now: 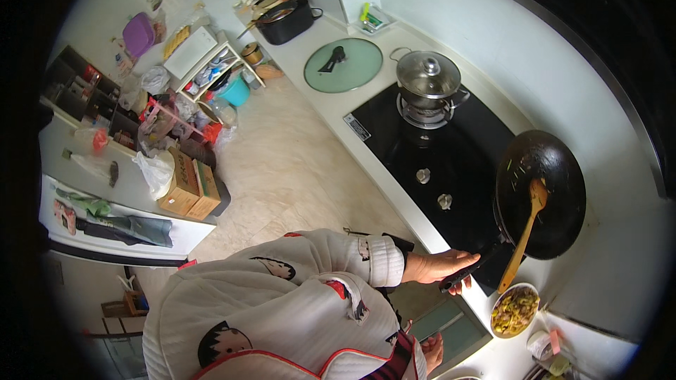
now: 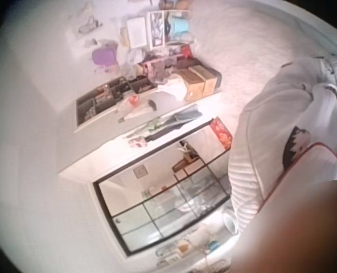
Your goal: The person stirs a vegetable and meat mixture in a wok, then transfers it to a plate. They add more ingredients to the wok and continue cooking. Later, they use a crepe maker to cook a batter-based item, spreading and flipping it with a spatula.
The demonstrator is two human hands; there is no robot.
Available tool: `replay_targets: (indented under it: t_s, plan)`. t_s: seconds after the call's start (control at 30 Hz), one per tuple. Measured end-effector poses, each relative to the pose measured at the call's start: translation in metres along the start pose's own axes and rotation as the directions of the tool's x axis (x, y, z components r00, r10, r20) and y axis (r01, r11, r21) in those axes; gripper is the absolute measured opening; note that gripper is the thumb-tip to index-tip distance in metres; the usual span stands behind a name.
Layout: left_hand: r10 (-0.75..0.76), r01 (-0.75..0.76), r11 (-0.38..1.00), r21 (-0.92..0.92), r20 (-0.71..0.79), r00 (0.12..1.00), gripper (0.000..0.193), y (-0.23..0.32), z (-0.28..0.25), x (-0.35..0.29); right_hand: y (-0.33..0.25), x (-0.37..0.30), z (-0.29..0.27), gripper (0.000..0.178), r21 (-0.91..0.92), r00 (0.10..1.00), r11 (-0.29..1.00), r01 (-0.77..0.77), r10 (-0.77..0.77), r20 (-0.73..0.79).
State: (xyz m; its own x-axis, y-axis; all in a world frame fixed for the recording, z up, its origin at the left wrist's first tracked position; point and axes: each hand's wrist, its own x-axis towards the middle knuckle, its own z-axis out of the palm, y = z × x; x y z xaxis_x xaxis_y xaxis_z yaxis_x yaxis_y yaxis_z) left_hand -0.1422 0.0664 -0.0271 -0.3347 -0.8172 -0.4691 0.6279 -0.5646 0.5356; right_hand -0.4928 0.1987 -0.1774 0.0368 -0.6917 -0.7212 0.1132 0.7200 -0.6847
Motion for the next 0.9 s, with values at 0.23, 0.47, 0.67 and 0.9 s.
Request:
replay_targets:
  t_s: [0.23,0.47,0.67,0.9]
  plan:
    - [-0.008,0.01,0.997,-0.083,0.014,1.0,0.059,-0.002,-0.008,0.005,0.001,0.019,0.015,0.031,-0.164,0.999,0.985,0.043,-0.041,0.014]
    - [-0.179,0.176,0.981,0.086,0.027,0.984,0.094,-0.005,-0.037,0.0,-0.017,-0.037,0.103,0.026,-0.224,0.996,0.973,0.063,-0.077,-0.055]
    - [0.038,-0.023,0.998,-0.06,0.271,0.962,0.031,0.001,-0.126,-0.035,-0.004,-0.104,0.21,0.037,-0.294,0.985,0.956,0.013,-0.063,-0.163]
    - [-0.282,0.261,0.95,0.172,0.115,0.952,0.061,0.038,-0.133,-0.083,0.029,-0.136,0.23,0.033,-0.056,0.955,0.997,0.059,-0.073,-0.286]
